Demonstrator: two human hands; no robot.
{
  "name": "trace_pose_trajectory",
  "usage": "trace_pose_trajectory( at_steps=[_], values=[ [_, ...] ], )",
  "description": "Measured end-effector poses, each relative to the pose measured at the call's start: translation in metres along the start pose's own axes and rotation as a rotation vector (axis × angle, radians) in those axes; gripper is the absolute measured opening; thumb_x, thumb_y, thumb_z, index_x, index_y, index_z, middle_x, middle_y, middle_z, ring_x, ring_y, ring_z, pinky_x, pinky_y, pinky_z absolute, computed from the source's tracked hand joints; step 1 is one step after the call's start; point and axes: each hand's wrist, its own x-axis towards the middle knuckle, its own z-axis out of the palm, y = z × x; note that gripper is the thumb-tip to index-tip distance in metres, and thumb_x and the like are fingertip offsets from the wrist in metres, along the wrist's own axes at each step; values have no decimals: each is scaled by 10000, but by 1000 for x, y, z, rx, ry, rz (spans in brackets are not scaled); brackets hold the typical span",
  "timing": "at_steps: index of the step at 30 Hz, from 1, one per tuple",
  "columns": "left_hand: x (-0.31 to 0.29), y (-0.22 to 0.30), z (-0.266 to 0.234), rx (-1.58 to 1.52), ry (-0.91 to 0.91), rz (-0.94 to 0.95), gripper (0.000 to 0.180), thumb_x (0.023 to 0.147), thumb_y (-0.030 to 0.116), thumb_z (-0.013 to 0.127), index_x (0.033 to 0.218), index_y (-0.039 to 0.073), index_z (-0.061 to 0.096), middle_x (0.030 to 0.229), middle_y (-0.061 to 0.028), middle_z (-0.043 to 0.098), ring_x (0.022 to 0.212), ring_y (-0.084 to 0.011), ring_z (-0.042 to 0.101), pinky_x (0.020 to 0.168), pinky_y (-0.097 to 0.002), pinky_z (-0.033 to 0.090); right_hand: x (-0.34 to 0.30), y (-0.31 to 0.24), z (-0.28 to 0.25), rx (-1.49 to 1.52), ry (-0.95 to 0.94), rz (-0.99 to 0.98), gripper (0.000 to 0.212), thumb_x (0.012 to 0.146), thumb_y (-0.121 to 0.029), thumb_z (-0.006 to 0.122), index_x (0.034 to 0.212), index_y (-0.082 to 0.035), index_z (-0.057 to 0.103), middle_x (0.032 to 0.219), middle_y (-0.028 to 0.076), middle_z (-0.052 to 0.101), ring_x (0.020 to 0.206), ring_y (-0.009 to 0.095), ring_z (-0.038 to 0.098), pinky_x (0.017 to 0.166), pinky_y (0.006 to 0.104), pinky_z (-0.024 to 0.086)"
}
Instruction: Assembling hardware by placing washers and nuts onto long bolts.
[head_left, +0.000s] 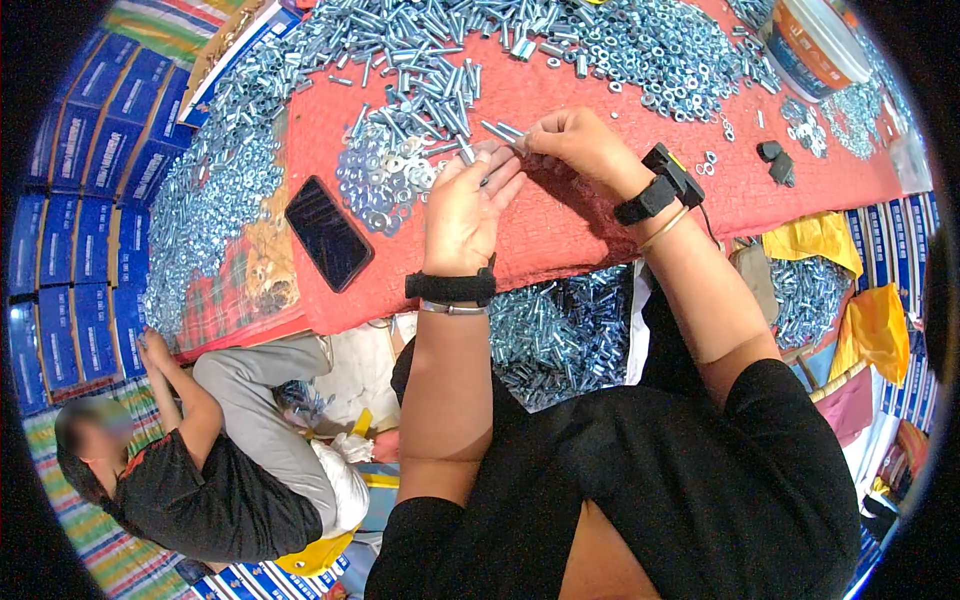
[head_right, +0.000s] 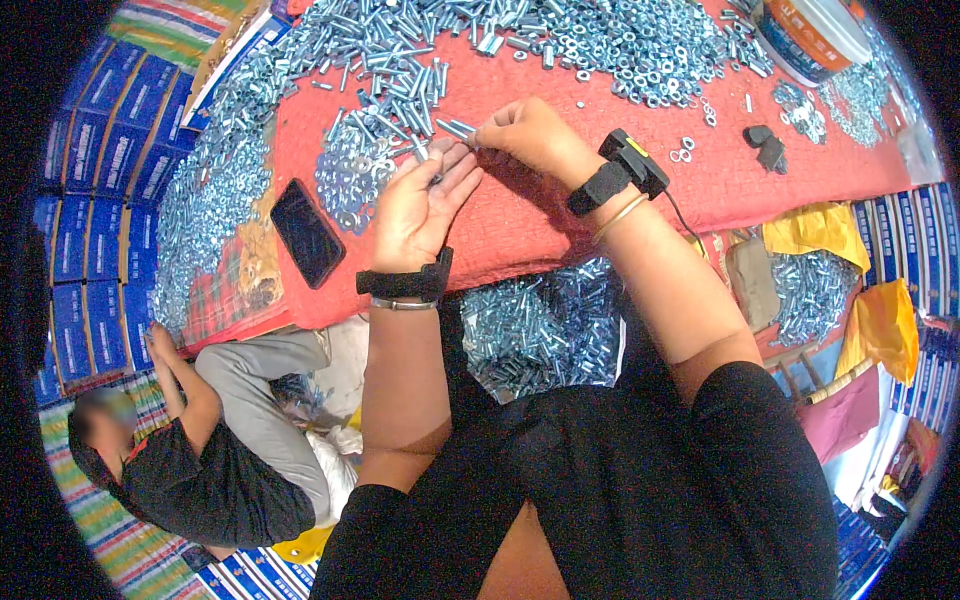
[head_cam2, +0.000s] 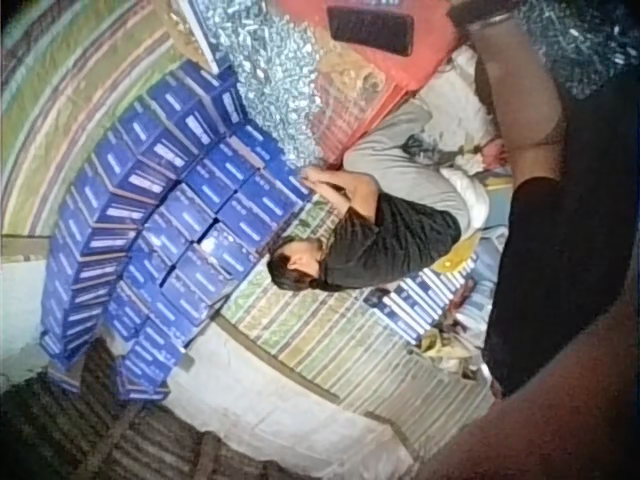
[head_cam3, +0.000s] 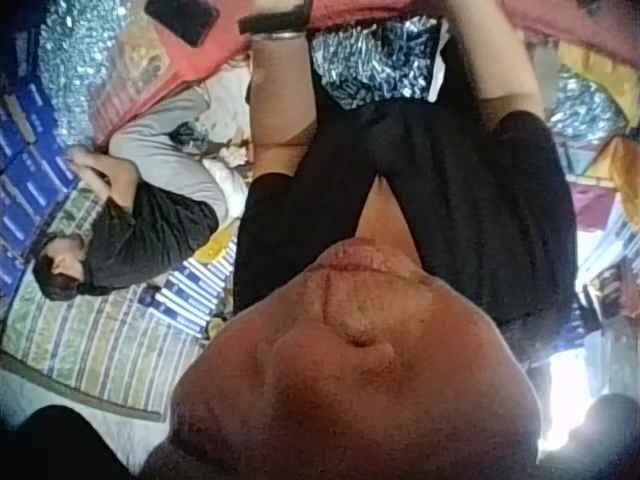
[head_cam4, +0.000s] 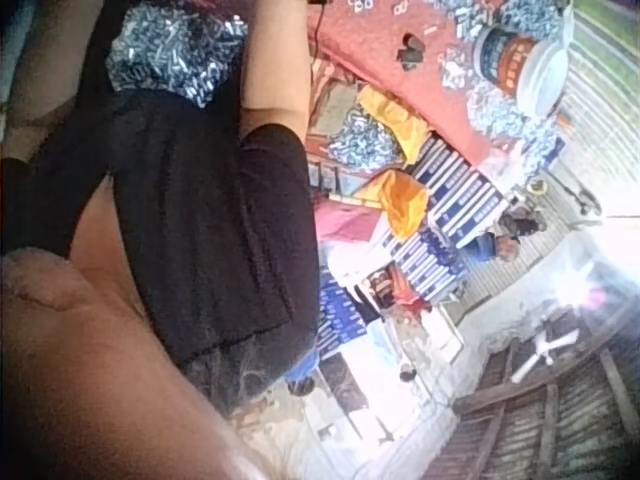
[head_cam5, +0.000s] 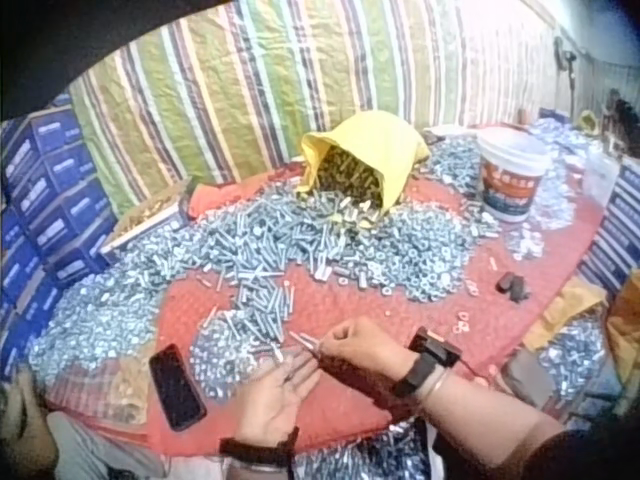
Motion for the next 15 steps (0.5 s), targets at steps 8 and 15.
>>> trace_pose_trajectory(
  at_steps=[8,15],
  values=[
    [4,-8,11,188,83,8,95,939,96,503,1017,56,541,996,-93,576,919,-233,591,869,-405,514,-4,8,13,-257,11,-148,244,803,-258,669,807,-18,713,660,75,666,596,111,602,570,289,481],
    [7,-11,12,59,-13,16,132,949,94,485,1038,-3,502,1054,-118,560,1008,-294,593,864,-432,522,-9,-7,16,-453,237,-273,319,863,-347,569,800,-72,719,716,141,665,646,281,657,594,387,507]
  ],
)
